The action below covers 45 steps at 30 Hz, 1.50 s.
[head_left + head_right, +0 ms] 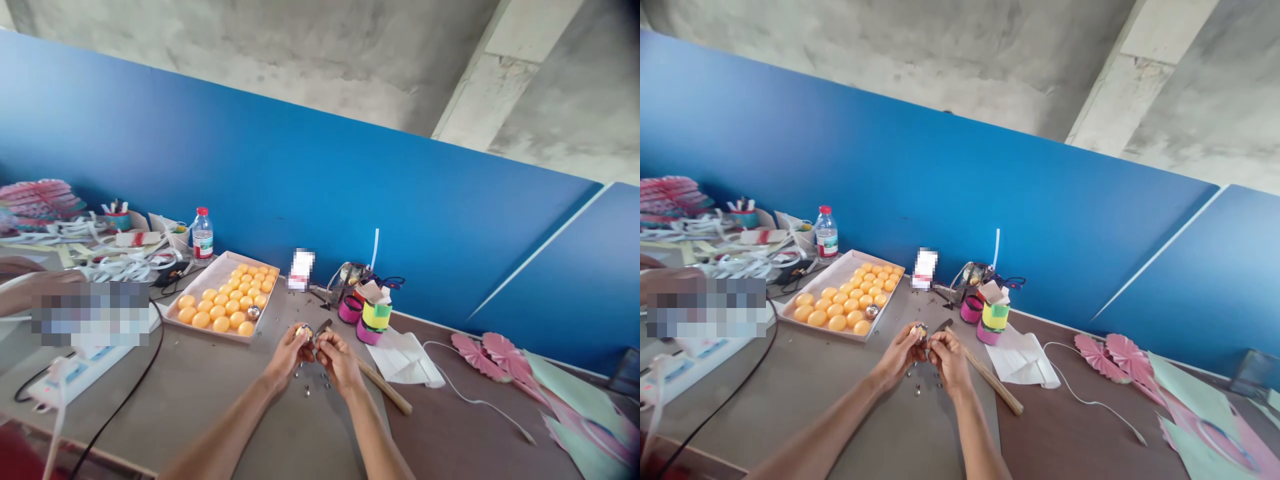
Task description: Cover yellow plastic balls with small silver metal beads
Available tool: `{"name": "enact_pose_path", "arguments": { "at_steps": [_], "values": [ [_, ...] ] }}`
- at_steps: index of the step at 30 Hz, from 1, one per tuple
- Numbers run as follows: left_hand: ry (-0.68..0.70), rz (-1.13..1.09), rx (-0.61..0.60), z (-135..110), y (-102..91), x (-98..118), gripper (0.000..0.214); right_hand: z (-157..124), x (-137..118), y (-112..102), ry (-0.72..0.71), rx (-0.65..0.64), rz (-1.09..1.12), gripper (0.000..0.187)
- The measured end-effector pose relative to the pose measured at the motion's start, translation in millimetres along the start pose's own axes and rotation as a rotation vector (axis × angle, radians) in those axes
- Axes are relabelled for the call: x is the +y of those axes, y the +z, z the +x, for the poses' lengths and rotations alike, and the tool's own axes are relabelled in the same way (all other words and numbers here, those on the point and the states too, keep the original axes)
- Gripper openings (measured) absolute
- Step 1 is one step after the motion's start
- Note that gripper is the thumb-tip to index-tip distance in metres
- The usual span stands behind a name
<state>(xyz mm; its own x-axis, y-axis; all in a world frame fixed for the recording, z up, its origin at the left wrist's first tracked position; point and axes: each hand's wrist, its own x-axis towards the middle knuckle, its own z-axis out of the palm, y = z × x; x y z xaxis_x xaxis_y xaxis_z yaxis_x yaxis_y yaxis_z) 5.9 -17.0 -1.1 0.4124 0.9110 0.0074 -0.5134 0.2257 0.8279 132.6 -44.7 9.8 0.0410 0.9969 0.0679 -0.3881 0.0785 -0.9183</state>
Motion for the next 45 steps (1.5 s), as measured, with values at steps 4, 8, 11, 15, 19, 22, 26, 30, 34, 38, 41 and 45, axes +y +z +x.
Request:
{"name": "enact_pose_path", "arguments": {
  "at_steps": [4,8,11,15,19,22,26,30,34,38,41,45],
  "values": [
    [0.0,-0.017,-0.053,0.4,0.3,-0.3,0.034,1.5,8.9,0.8,-0.045,0.004,-0.074,0.013],
    [0.005,-0.046,-0.079,0.8,0.0,-0.3,0.038,4.1,16.9,1.1,-0.055,0.008,-0.092,0.013],
    [0.003,-0.041,-0.095,0.6,-0.4,-0.4,0.04,4.9,18.2,2.3,-0.051,0.011,-0.128,0.014],
    [0.001,-0.034,-0.101,-0.4,0.2,0.2,0.04,2.8,14.0,5.5,-0.035,0.0,-0.134,0.015],
    [-0.016,-0.03,-0.091,-1.5,0.7,1.1,0.041,0.2,9.3,8.7,0.005,0.01,-0.151,0.017],
    [-0.003,-0.023,-0.101,-2.0,0.7,1.2,0.039,-0.5,7.5,9.4,0.026,0.019,-0.141,0.019],
    [0.012,-0.016,-0.095,-2.7,1.2,1.6,0.038,-0.7,7.1,9.0,0.034,0.016,-0.123,0.018],
    [0.021,0.004,-0.097,-2.6,1.2,0.4,0.037,-0.5,8.2,8.1,0.048,0.013,-0.106,0.017],
    [0.035,0.067,-0.068,-1.9,-0.3,-2.8,0.039,-0.3,10.3,7.0,0.041,0.022,-0.117,0.015],
    [0.052,0.151,-0.006,-2.7,-0.1,-2.9,0.041,-0.7,13.2,7.0,0.032,0.04,-0.163,0.014],
    [0.071,0.184,0.01,-4.7,2.7,-1.4,0.041,-1.2,15.0,8.5,0.017,0.063,-0.161,0.016],
    [0.068,0.167,0.023,-6.3,6.7,-2.0,0.04,-1.6,11.4,8.8,0.031,0.052,-0.161,0.022]
  ]
}}
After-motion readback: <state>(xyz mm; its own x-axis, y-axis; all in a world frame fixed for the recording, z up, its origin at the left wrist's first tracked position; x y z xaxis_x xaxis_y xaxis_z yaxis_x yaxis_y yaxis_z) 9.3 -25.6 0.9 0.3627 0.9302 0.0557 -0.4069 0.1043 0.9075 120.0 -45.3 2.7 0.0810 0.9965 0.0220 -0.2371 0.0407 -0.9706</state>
